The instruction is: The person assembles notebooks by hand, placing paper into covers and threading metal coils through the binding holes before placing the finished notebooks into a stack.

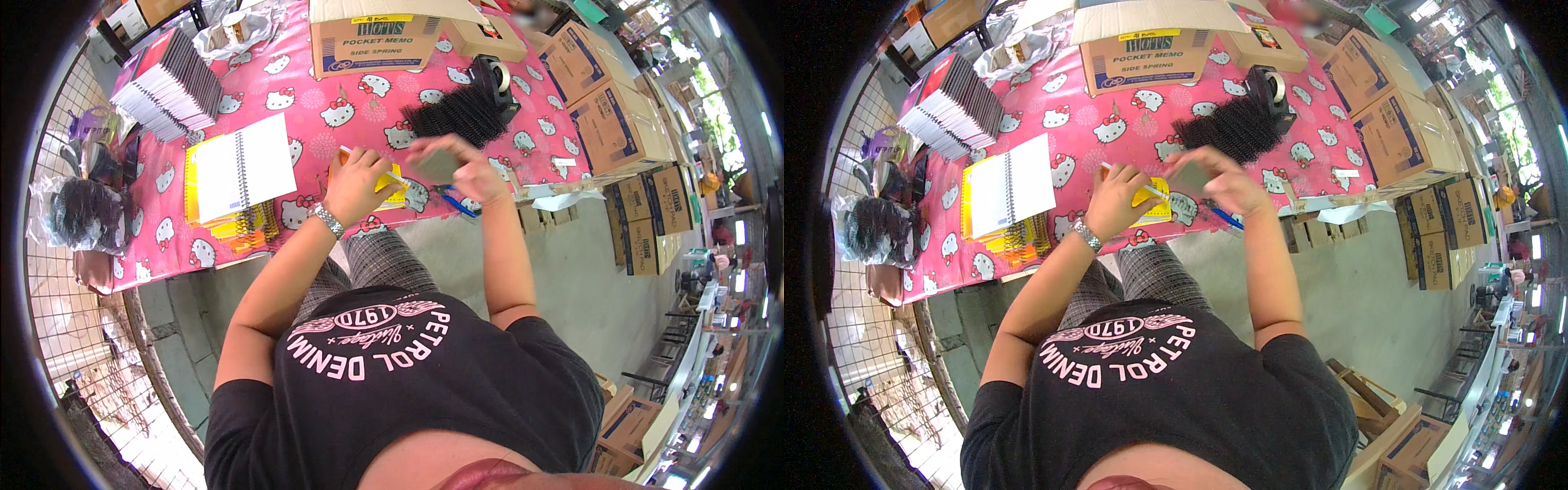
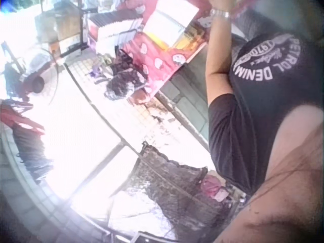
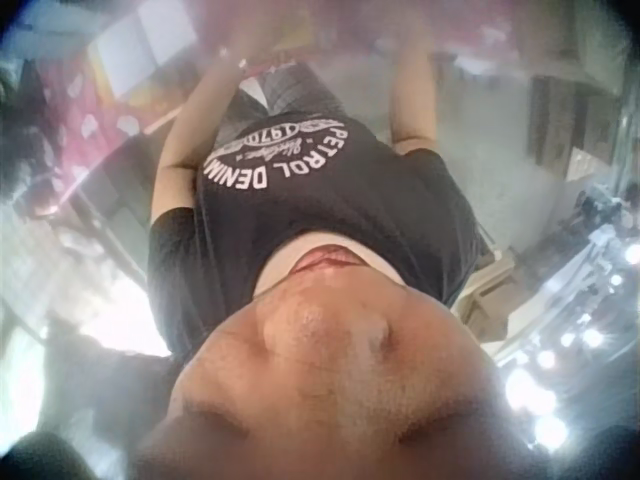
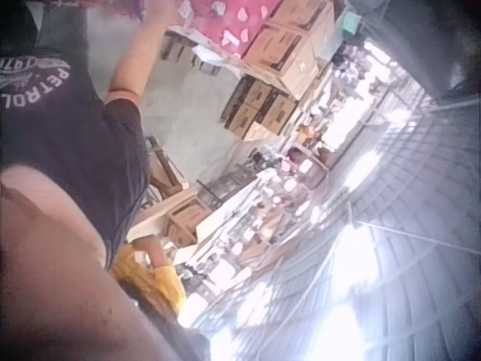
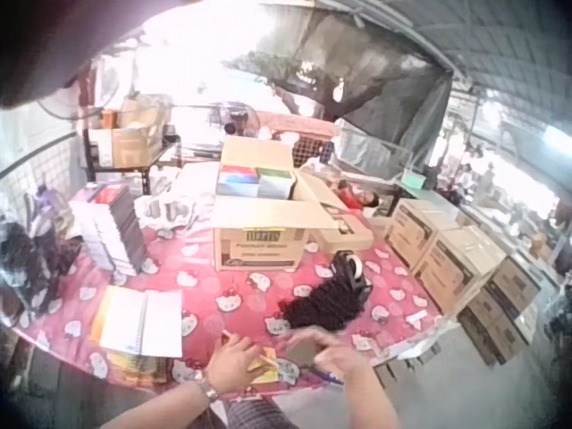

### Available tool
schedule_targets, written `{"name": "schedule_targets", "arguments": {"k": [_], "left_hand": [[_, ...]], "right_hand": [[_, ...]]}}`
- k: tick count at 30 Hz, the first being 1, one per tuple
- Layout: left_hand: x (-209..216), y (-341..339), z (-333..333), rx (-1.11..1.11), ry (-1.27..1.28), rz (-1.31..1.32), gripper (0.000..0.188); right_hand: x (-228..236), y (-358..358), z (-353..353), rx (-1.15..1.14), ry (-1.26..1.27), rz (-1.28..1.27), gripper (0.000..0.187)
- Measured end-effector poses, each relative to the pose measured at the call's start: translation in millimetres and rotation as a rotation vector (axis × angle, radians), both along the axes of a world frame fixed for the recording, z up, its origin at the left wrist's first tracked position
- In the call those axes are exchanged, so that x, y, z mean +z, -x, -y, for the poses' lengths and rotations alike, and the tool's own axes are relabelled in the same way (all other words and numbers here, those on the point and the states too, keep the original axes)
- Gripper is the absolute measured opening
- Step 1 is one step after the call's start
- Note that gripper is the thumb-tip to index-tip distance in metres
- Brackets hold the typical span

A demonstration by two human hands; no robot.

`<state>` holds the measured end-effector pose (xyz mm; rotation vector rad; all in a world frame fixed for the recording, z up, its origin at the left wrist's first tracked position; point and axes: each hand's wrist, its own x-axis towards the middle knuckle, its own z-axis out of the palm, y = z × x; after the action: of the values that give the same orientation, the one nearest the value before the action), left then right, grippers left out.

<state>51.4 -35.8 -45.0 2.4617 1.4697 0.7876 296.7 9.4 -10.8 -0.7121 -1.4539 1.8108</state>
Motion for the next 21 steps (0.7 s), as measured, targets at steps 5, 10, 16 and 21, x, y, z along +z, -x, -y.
{"name": "schedule_targets", "arguments": {"k": [5, 10, 16, 21], "left_hand": [[1.7, -1.2, -1.6, -0.019, -0.004, 0.016, 0.039], [0.3, 2.8, -6.9, -0.009, 0.047, 0.008, 0.041], [-2.8, 3.8, -9.6, -0.03, 0.047, 0.012, 0.043], [-5.4, 4.9, -10.5, -0.028, 0.009, 0.046, 0.044]], "right_hand": [[-17.0, 1.9, -4.3, 0.109, 0.054, -0.033, 0.056], [-15.7, 10.5, -8.5, 0.152, 0.048, 0.195, 0.051], [-14.3, 14.5, -15.6, 0.123, -0.116, 0.451, 0.056], [-18.4, 12.9, -13.7, 0.131, 0.045, 0.278, 0.055]]}}
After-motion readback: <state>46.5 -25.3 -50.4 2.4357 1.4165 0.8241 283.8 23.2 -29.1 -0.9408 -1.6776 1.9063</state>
